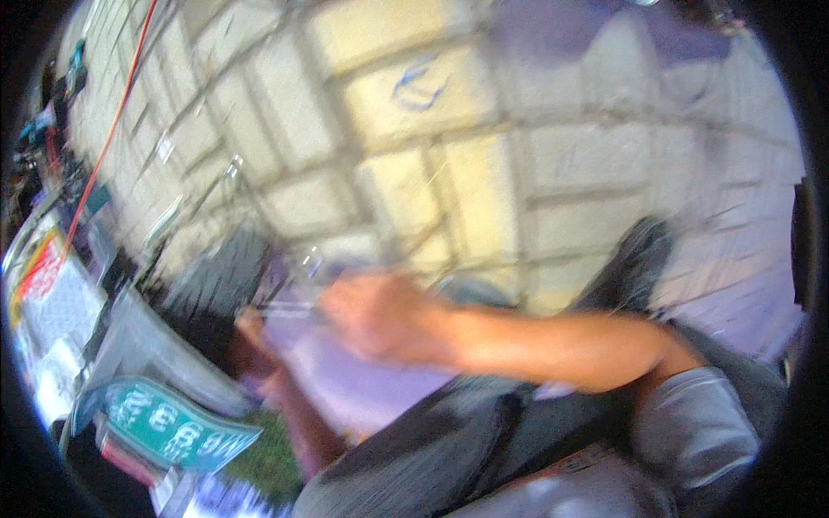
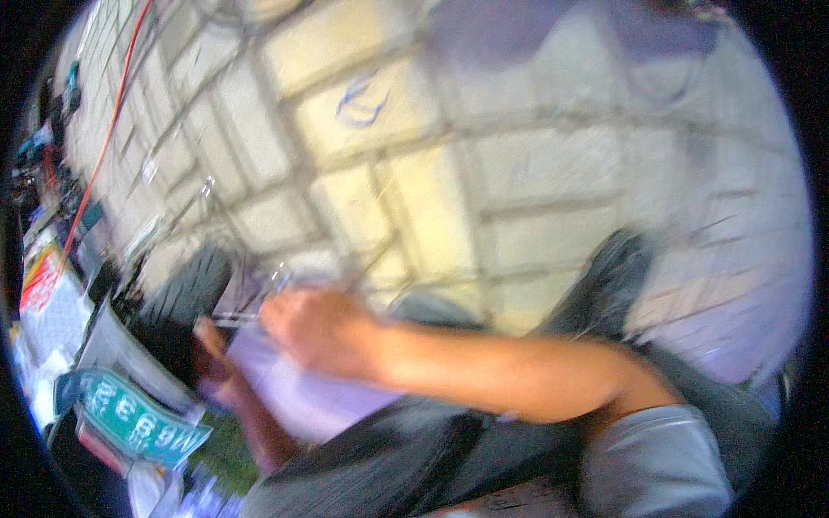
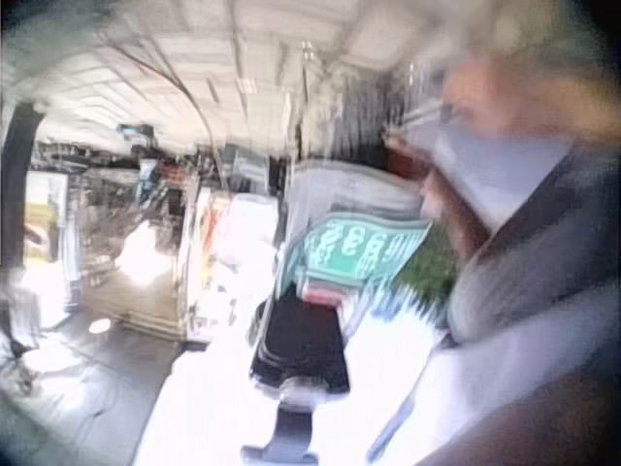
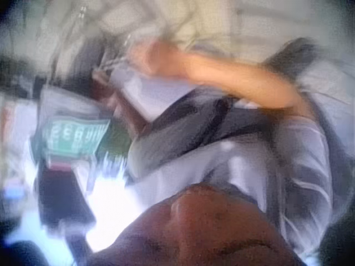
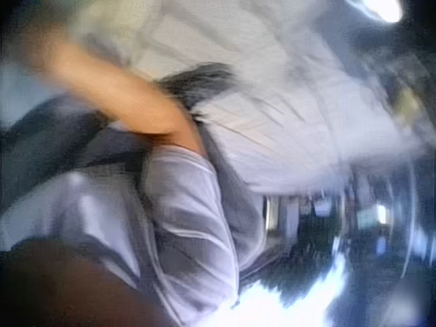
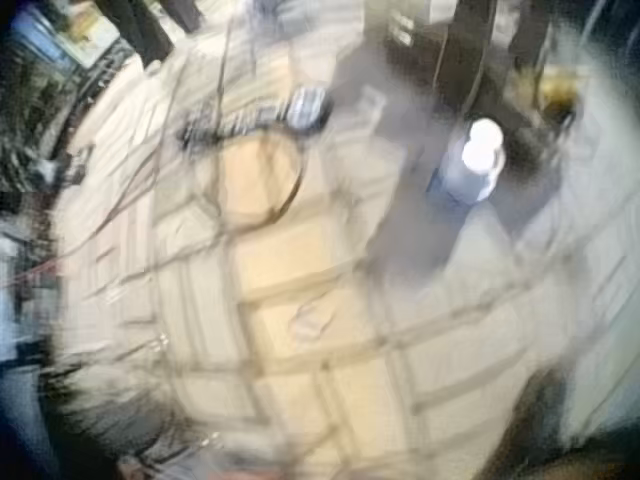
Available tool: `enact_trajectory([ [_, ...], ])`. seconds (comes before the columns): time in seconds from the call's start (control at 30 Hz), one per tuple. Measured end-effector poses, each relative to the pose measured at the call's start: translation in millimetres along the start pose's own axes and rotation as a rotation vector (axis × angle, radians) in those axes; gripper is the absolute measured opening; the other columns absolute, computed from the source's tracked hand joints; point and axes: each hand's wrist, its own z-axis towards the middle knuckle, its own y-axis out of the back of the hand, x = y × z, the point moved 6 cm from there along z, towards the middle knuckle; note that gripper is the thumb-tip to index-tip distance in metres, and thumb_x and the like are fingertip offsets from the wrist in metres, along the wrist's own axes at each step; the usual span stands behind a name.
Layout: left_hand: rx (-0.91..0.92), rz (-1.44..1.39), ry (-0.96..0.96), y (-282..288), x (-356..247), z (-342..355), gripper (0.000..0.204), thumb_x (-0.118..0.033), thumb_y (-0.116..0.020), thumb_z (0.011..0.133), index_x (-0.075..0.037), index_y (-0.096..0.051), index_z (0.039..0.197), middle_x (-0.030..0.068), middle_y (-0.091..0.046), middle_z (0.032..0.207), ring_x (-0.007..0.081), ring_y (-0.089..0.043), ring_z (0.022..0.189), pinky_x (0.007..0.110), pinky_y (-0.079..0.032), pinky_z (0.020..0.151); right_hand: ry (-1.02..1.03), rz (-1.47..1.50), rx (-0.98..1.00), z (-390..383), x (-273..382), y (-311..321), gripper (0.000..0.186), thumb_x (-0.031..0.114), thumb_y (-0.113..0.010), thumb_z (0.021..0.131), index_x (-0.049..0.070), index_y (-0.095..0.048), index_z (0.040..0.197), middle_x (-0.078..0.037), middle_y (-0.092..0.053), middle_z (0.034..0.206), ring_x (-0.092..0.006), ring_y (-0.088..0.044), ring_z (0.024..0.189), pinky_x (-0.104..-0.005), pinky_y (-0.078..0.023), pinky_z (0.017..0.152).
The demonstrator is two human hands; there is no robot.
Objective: The person sits on the ground and uses a screwdriver to remove a small metal object from a scooter tire. They then use a can of lubricant and a metal tool to clean and adjust the tire valve area before reinserting the screwdriver to finish the repair.
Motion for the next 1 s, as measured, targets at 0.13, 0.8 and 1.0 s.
enact_trajectory([
  [0.13,-0.045,-0.211,0.056,-25.7,26.4,-0.2,0.035,-0.036,-0.053,0.092,-0.002,-0.062,0.093,0.0203,-0.061,0.082,0.0280,-0.061,0.071,0.036,-0.045,0.059,-0.154,-0.036,0.121,-3.5,-0.3,45.9,0.025,0.027,-0.062,0.081,0.005,-0.052,0.086,-0.014,-0.058,0.076,-0.0354,-0.059,0.076,-0.0450,-0.048,0.064],
  [0.8,0.877,-0.868,-0.753,58.8,-169.5,-72.7,0.039,-0.023,-0.063,0.086,0.004,-0.056,0.113,0.0174,-0.066,0.094,0.0265,-0.066,0.084,0.035,-0.052,0.073,-0.407,-1.193,-0.047,-74.8,-52.2,491.4,0.033,0.034,-0.060,0.083,0.002,-0.060,0.086,-0.020,-0.063,0.092,-0.0357,-0.058,0.096,-0.0458,-0.040,0.089],
  [1.0,0.813,-0.359,-1.254,127.8,-262.5,-92.5,0.048,-0.036,-0.063,0.083,0.000,-0.056,0.115,0.0201,-0.062,0.102,0.0368,-0.060,0.092,0.042,-0.050,0.079,-0.334,-1.235,-0.106,-79.1,-41.2,467.4,0.034,0.034,-0.062,0.082,0.000,-0.061,0.085,-0.019,-0.063,0.090,-0.0351,-0.058,0.093,-0.0482,-0.040,0.089],
])
